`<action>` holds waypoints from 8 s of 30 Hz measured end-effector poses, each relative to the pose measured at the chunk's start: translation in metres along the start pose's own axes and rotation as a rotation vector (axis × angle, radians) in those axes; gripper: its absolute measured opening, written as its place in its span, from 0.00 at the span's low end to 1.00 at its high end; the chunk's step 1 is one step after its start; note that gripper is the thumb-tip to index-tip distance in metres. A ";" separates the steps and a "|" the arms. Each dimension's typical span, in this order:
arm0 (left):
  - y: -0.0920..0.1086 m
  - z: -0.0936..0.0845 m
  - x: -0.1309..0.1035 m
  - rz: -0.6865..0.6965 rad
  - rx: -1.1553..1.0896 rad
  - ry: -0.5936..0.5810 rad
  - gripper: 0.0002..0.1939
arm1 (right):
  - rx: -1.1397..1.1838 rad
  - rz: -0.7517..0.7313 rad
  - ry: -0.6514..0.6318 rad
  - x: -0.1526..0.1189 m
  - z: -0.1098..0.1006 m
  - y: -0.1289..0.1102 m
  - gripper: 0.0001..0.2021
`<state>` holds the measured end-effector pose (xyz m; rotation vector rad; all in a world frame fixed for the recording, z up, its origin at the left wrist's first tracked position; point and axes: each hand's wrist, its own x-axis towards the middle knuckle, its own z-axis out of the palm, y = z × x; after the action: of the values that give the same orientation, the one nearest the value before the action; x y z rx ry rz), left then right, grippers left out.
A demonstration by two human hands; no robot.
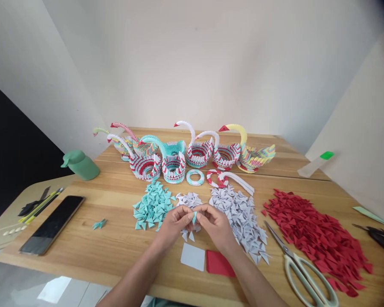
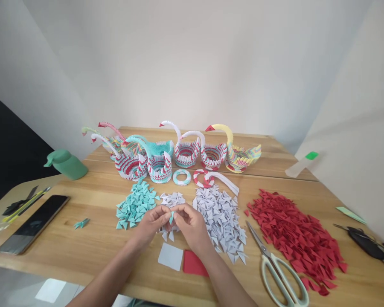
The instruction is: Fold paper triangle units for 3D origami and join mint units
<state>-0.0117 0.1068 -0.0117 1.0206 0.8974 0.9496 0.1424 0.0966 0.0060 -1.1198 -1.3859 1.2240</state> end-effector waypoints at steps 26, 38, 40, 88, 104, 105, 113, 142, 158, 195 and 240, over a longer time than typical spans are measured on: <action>-0.005 0.007 -0.004 0.401 0.469 0.236 0.10 | -0.306 -0.103 0.173 0.000 0.004 0.008 0.05; -0.004 0.006 -0.001 0.279 0.262 0.237 0.05 | -0.432 -0.307 0.127 -0.002 0.005 0.004 0.10; -0.004 0.004 0.000 0.246 0.195 0.214 0.06 | -0.419 -0.299 0.124 -0.002 0.005 0.003 0.09; -0.002 0.004 -0.003 0.390 0.296 0.215 0.05 | -0.210 -0.228 0.066 0.000 0.000 0.010 0.07; 0.005 0.003 -0.004 0.204 0.150 0.231 0.16 | -0.081 -0.067 -0.005 -0.001 0.000 0.006 0.11; 0.005 0.003 -0.003 0.194 0.125 0.219 0.17 | -0.075 -0.061 -0.006 -0.001 0.001 0.006 0.11; 0.000 0.002 0.000 0.043 -0.009 0.100 0.20 | -0.028 -0.040 -0.025 -0.003 0.003 0.007 0.11; 0.004 -0.001 -0.003 -0.068 -0.302 -0.059 0.19 | 0.094 0.031 -0.111 -0.004 0.003 -0.007 0.10; 0.003 -0.002 -0.002 -0.088 -0.334 -0.056 0.20 | 0.064 0.001 -0.137 -0.003 0.002 -0.005 0.08; 0.000 -0.003 -0.001 -0.045 -0.349 -0.054 0.18 | -0.019 -0.061 -0.115 -0.002 0.000 0.010 0.07; 0.003 -0.001 -0.003 -0.015 -0.248 -0.066 0.18 | 0.167 0.043 -0.159 -0.004 -0.001 -0.005 0.12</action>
<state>-0.0143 0.1051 -0.0090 0.8271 0.7122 0.9819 0.1435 0.0927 0.0108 -0.9579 -1.3537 1.4582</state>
